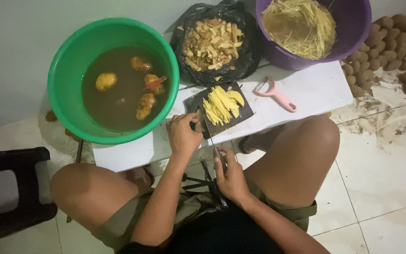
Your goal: Slicing peeled potatoes into thin strips on a cutting board using a knife in a food preparation area.
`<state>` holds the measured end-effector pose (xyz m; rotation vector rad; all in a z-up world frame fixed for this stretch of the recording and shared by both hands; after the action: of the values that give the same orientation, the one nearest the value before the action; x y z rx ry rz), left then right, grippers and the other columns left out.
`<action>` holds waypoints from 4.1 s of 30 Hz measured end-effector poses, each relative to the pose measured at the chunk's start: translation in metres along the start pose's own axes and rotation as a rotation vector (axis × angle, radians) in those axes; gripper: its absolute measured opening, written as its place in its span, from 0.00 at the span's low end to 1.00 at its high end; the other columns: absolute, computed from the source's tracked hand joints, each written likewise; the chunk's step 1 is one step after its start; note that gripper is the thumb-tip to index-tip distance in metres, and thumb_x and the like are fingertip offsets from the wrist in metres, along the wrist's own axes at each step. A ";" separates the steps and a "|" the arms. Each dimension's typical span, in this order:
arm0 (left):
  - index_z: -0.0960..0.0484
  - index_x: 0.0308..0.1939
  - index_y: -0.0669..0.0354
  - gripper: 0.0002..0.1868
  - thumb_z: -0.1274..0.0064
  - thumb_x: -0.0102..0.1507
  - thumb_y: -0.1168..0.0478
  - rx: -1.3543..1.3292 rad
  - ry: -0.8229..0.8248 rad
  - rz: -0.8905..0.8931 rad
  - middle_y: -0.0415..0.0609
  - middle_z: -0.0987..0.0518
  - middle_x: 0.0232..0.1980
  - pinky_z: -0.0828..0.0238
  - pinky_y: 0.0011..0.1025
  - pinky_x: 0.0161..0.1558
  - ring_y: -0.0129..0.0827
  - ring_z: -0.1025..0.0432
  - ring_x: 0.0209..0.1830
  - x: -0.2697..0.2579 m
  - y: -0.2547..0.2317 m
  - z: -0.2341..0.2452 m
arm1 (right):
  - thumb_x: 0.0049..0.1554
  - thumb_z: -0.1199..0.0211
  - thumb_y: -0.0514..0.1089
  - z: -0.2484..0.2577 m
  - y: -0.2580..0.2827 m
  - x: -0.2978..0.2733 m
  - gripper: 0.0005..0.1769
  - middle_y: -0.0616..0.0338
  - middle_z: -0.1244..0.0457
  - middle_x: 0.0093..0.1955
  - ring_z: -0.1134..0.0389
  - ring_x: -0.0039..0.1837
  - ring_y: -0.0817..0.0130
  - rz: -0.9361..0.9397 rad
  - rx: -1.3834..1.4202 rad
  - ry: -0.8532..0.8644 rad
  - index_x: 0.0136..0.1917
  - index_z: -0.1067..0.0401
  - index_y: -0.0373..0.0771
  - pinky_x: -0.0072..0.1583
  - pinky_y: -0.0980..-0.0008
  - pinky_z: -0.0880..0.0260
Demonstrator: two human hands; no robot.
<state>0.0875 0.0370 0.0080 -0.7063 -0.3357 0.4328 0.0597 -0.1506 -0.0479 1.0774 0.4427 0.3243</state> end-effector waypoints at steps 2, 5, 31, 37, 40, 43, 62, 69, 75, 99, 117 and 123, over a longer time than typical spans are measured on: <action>0.13 0.43 0.67 0.09 0.41 0.59 0.71 -0.006 0.005 0.002 0.55 0.17 0.34 0.30 0.44 0.52 0.49 0.23 0.44 0.001 -0.002 0.002 | 0.65 0.49 0.42 0.001 0.001 -0.001 0.22 0.41 0.29 0.39 0.24 0.39 0.46 -0.005 -0.011 0.000 0.71 0.39 0.34 0.39 0.53 0.26; 0.13 0.43 0.65 0.09 0.40 0.59 0.70 0.003 0.031 -0.004 0.53 0.17 0.34 0.29 0.43 0.52 0.48 0.23 0.44 0.003 0.002 -0.001 | 0.66 0.49 0.43 0.001 0.002 -0.002 0.22 0.41 0.29 0.40 0.24 0.42 0.43 -0.015 -0.032 0.004 0.71 0.38 0.35 0.40 0.51 0.24; 0.12 0.45 0.65 0.13 0.43 0.59 0.77 0.386 0.313 -0.549 0.50 0.19 0.44 0.39 0.34 0.49 0.38 0.28 0.48 0.015 -0.030 -0.020 | 0.64 0.45 0.43 0.011 0.018 0.000 0.13 0.38 0.27 0.47 0.24 0.50 0.39 0.072 -0.120 -0.038 0.59 0.31 0.33 0.45 0.47 0.23; 0.12 0.45 0.65 0.14 0.41 0.57 0.77 0.405 0.364 -0.470 0.50 0.19 0.44 0.39 0.35 0.51 0.38 0.28 0.50 0.018 -0.020 -0.032 | 0.65 0.46 0.42 0.013 0.024 0.001 0.14 0.36 0.28 0.51 0.25 0.53 0.37 0.059 -0.144 -0.002 0.61 0.33 0.33 0.47 0.44 0.23; 0.12 0.46 0.65 0.14 0.42 0.58 0.76 0.401 0.368 -0.444 0.51 0.18 0.44 0.38 0.35 0.51 0.39 0.27 0.50 0.020 -0.018 -0.033 | 0.65 0.46 0.43 0.012 0.022 0.001 0.14 0.35 0.28 0.51 0.26 0.54 0.36 0.027 -0.135 0.010 0.61 0.33 0.34 0.47 0.41 0.23; 0.12 0.47 0.67 0.15 0.40 0.56 0.77 0.369 0.390 -0.435 0.55 0.17 0.46 0.37 0.36 0.53 0.43 0.26 0.52 0.017 -0.015 -0.036 | 0.64 0.46 0.42 0.013 0.022 0.002 0.15 0.35 0.28 0.52 0.26 0.55 0.34 0.025 -0.105 0.004 0.62 0.33 0.33 0.48 0.40 0.23; 0.11 0.42 0.66 0.09 0.39 0.59 0.74 0.311 0.266 -0.455 0.53 0.19 0.39 0.33 0.37 0.50 0.43 0.25 0.46 0.017 -0.018 -0.025 | 0.63 0.43 0.44 0.021 0.015 -0.018 0.14 0.37 0.27 0.45 0.25 0.49 0.37 0.001 -0.133 -0.070 0.61 0.30 0.39 0.44 0.43 0.26; 0.12 0.36 0.64 0.05 0.41 0.60 0.73 0.291 0.245 -0.468 0.50 0.20 0.36 0.33 0.36 0.51 0.42 0.25 0.44 0.015 -0.020 -0.020 | 0.63 0.43 0.44 0.024 0.009 -0.021 0.12 0.41 0.26 0.47 0.24 0.51 0.41 -0.021 -0.129 -0.120 0.59 0.29 0.41 0.46 0.47 0.23; 0.12 0.36 0.65 0.05 0.40 0.58 0.73 0.295 0.239 -0.512 0.50 0.21 0.35 0.32 0.38 0.52 0.43 0.25 0.44 0.015 -0.020 -0.021 | 0.63 0.44 0.44 0.024 0.012 -0.019 0.13 0.39 0.26 0.47 0.25 0.50 0.38 -0.007 -0.123 -0.137 0.59 0.30 0.39 0.45 0.44 0.23; 0.12 0.41 0.69 0.19 0.35 0.46 0.78 0.315 0.334 -0.451 0.54 0.18 0.40 0.34 0.38 0.56 0.42 0.25 0.47 0.019 -0.022 -0.025 | 0.64 0.45 0.41 0.015 0.022 -0.008 0.13 0.35 0.27 0.48 0.25 0.51 0.34 0.043 -0.080 -0.074 0.60 0.30 0.35 0.46 0.43 0.23; 0.12 0.41 0.70 0.09 0.41 0.58 0.76 0.301 0.302 -0.466 0.56 0.18 0.38 0.32 0.38 0.53 0.45 0.24 0.45 0.019 -0.033 -0.013 | 0.65 0.47 0.40 0.012 0.040 -0.001 0.13 0.31 0.29 0.52 0.27 0.56 0.34 0.033 -0.146 -0.009 0.61 0.34 0.32 0.51 0.35 0.22; 0.12 0.42 0.70 0.09 0.40 0.59 0.75 0.306 0.301 -0.441 0.55 0.17 0.39 0.32 0.37 0.54 0.44 0.24 0.46 0.018 -0.034 -0.013 | 0.65 0.47 0.40 0.010 0.036 0.002 0.14 0.30 0.30 0.54 0.28 0.58 0.33 0.043 -0.174 -0.009 0.62 0.34 0.31 0.52 0.34 0.23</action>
<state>0.1179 0.0157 0.0248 -0.3736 -0.1284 -0.0456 0.0650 -0.1412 -0.0118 0.9192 0.3765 0.3893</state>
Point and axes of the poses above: each hand's wrist, its own x-axis towards the middle knuckle, its own z-axis out of the back of the hand, y = z × x, the point moved 10 cm from there along x, towards the middle knuckle
